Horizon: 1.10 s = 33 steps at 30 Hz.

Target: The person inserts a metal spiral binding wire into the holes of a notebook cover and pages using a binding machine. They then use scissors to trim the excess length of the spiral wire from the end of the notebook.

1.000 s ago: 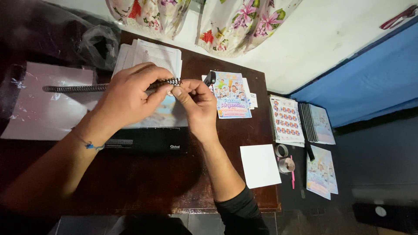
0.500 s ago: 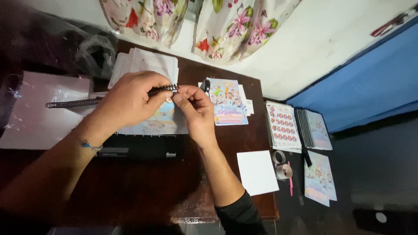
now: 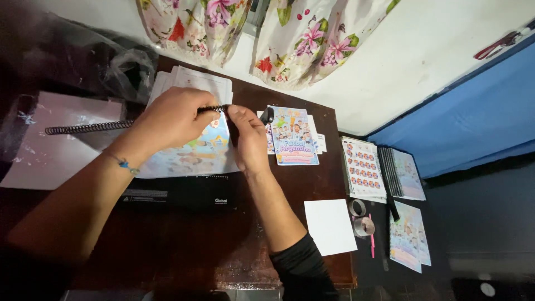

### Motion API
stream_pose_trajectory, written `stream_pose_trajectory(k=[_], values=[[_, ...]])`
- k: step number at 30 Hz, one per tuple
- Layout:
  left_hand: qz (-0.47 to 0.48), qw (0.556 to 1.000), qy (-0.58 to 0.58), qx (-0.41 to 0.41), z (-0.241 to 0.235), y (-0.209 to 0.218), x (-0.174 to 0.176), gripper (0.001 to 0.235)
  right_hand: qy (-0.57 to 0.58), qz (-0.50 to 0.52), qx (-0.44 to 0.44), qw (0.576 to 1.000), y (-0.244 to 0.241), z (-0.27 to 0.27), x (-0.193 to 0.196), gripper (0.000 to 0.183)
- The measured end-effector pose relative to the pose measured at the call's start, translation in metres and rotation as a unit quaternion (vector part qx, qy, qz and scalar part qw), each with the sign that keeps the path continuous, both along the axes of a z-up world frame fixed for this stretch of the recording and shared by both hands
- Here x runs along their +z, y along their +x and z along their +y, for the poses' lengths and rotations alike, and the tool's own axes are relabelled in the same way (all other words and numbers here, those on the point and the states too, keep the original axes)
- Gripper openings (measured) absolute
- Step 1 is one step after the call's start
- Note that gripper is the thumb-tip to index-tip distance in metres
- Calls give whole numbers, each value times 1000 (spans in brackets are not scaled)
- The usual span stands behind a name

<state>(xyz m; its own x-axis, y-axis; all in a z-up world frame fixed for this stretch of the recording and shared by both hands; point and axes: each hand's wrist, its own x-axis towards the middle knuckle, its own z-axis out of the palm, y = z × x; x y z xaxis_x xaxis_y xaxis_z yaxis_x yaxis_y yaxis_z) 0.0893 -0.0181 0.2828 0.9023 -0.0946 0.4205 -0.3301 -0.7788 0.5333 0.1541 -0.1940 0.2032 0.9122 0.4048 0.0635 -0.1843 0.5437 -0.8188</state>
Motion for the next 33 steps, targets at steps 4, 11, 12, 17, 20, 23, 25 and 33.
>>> stream_pose_trajectory(k=[4, 11, 12, 17, 20, 23, 25, 33], values=[[79, 997, -18, -3, 9, 10, -33, 22, -10, 36, 3, 999, -4, 7, -35, 17], [172, 985, 5, -10, 18, 24, -108, 23, -16, 146, -2, 989, -14, 13, -96, 13], [193, 981, 19, -5, 18, 26, -116, 23, -12, 155, -9, 988, -10, 13, -112, 11], [195, 980, -25, -10, 15, 31, -163, 24, -21, 203, -6, 979, -17, 9, -110, 17], [184, 982, -39, -12, 10, 27, -166, 24, -37, 188, -19, 981, -7, 6, -139, 15], [202, 978, -54, -5, 5, 23, -161, 24, -73, 159, -32, 984, -1, 0, -155, 14], [213, 975, -65, -1, 5, 23, -165, 24, -98, 142, -34, 984, 2, -3, -159, 14], [178, 982, -54, -20, 4, 25, -173, 23, -214, 36, 2, 976, 4, -13, -147, 20]])
